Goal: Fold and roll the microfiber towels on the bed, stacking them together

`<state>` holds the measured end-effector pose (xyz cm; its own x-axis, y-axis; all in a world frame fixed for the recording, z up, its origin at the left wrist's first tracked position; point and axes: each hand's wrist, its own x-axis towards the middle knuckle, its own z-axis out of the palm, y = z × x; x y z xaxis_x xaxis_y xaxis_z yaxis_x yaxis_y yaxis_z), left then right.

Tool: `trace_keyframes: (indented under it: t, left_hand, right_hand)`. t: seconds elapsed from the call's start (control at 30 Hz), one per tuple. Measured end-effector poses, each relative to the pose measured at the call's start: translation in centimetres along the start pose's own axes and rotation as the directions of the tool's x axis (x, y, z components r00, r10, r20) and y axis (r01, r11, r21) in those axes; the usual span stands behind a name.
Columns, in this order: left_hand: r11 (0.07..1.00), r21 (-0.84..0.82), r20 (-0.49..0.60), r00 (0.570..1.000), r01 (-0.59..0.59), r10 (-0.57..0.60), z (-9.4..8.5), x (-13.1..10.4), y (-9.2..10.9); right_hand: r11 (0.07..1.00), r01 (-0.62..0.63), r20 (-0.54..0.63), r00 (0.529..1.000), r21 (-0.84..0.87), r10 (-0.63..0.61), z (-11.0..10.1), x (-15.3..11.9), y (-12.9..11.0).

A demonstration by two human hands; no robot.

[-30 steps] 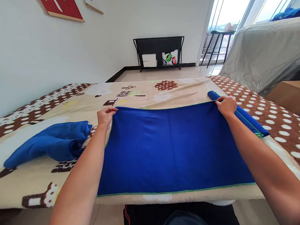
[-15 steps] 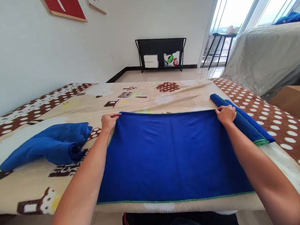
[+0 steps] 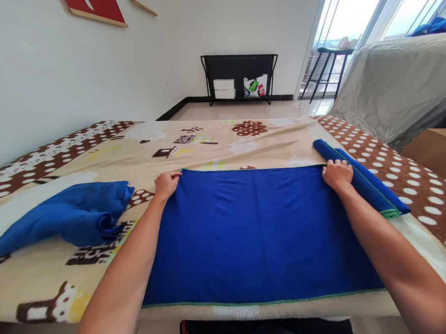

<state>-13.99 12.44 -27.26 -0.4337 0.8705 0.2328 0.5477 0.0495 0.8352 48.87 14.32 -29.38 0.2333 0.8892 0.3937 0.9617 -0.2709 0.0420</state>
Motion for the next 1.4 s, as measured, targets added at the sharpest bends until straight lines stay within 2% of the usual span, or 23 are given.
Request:
trace_keyframes:
  t: [0.1, 0.17, 0.27, 0.4, 0.47, 0.53, 0.6, 0.67, 0.77, 0.87, 0.97, 1.03, 1.1, 1.17, 1.3, 1.4]
  left_hand:
    - [0.961, 0.25, 0.031, 0.993, -0.121, 0.117, 0.8, -1.1, 1.5]
    - [0.904, 0.367, 0.091, 0.975, -0.22, 0.201, 2.4, -2.3, 3.2]
    - [0.803, 0.431, 0.274, 0.908, -0.411, 0.318, 7.0, -4.8, 6.7]
    - [0.674, 0.382, 0.521, 0.75, -0.632, 0.408, 14.8, -9.1, 11.2]
    - [0.633, 0.369, 0.587, 0.699, -0.68, 0.409, 17.5, -11.0, 12.3]
    - [0.613, 0.38, 0.617, 0.684, -0.693, 0.39, 18.5, -12.0, 12.3]
    - [0.607, 0.411, 0.621, 0.697, -0.68, 0.36, 18.0, -11.8, 11.5]
    - [0.61, 0.46, 0.606, 0.731, -0.645, 0.316, 16.1, -10.6, 10.0]
    - [0.619, 0.563, 0.546, 0.809, -0.548, 0.22, 12.0, -8.0, 7.1]
    - [0.616, 0.665, 0.452, 0.884, -0.422, 0.118, 7.2, -5.9, 4.1]
    - [0.598, 0.742, 0.356, 0.934, -0.304, 0.033, 3.1, -4.9, 2.1]
    - [0.582, 0.773, 0.311, 0.95, -0.251, -0.004, 1.5, -4.8, 1.6]
    - [0.569, 0.791, 0.286, 0.958, -0.226, -0.017, 1.0, -5.3, 1.7]
    - [0.563, 0.789, 0.299, 0.954, -0.244, -0.006, 1.6, -6.3, 2.3]
    - [0.573, 0.724, 0.433, 0.9, -0.383, 0.053, 4.0, -8.9, 3.5]
    - [0.579, 0.69, 0.484, 0.872, -0.434, 0.077, 4.8, -10.3, 3.6]
  right_hand:
    - [0.995, 0.058, -0.088, 0.995, 0.083, -0.051, -1.8, -0.1, -1.3]
    - [0.965, 0.167, -0.126, 0.982, 0.205, -0.143, -3.1, -0.2, -3.7]
    - [0.881, 0.334, -0.086, 0.942, 0.334, -0.325, -4.2, -1.2, -9.8]
    - [0.746, 0.486, -0.05, 0.85, 0.455, -0.524, -4.0, -4.2, -18.8]
    - [0.682, 0.532, -0.056, 0.807, 0.502, -0.588, -3.6, -5.9, -21.5]
    - [0.642, 0.552, -0.06, 0.781, 0.532, -0.622, -3.2, -6.8, -22.3]
    - [0.632, 0.552, -0.045, 0.771, 0.544, -0.635, -2.8, -6.7, -21.2]
    - [0.655, 0.53, -0.009, 0.781, 0.538, -0.624, -2.2, -5.9, -18.5]
    - [0.75, 0.434, 0.061, 0.845, 0.499, -0.531, -1.1, -4.1, -12.7]
    - [0.858, 0.278, 0.115, 0.926, 0.432, -0.359, 0.1, -2.7, -6.6]
    - [0.915, 0.159, 0.168, 0.958, 0.371, -0.234, 0.8, -2.3, -2.0]
    - [0.932, 0.12, 0.2, 0.96, 0.342, -0.197, 0.9, -2.4, -0.4]
    - [0.941, 0.108, 0.216, 0.959, 0.322, -0.184, 0.7, -2.8, -0.1]
    - [0.942, 0.125, 0.209, 0.958, 0.312, -0.196, 0.4, -3.6, -0.9]
    - [0.903, 0.26, 0.174, 0.927, 0.343, -0.333, -0.3, -6.3, -4.1]
    - [0.864, 0.337, 0.173, 0.89, 0.373, -0.422, -0.7, -8.1, -5.3]
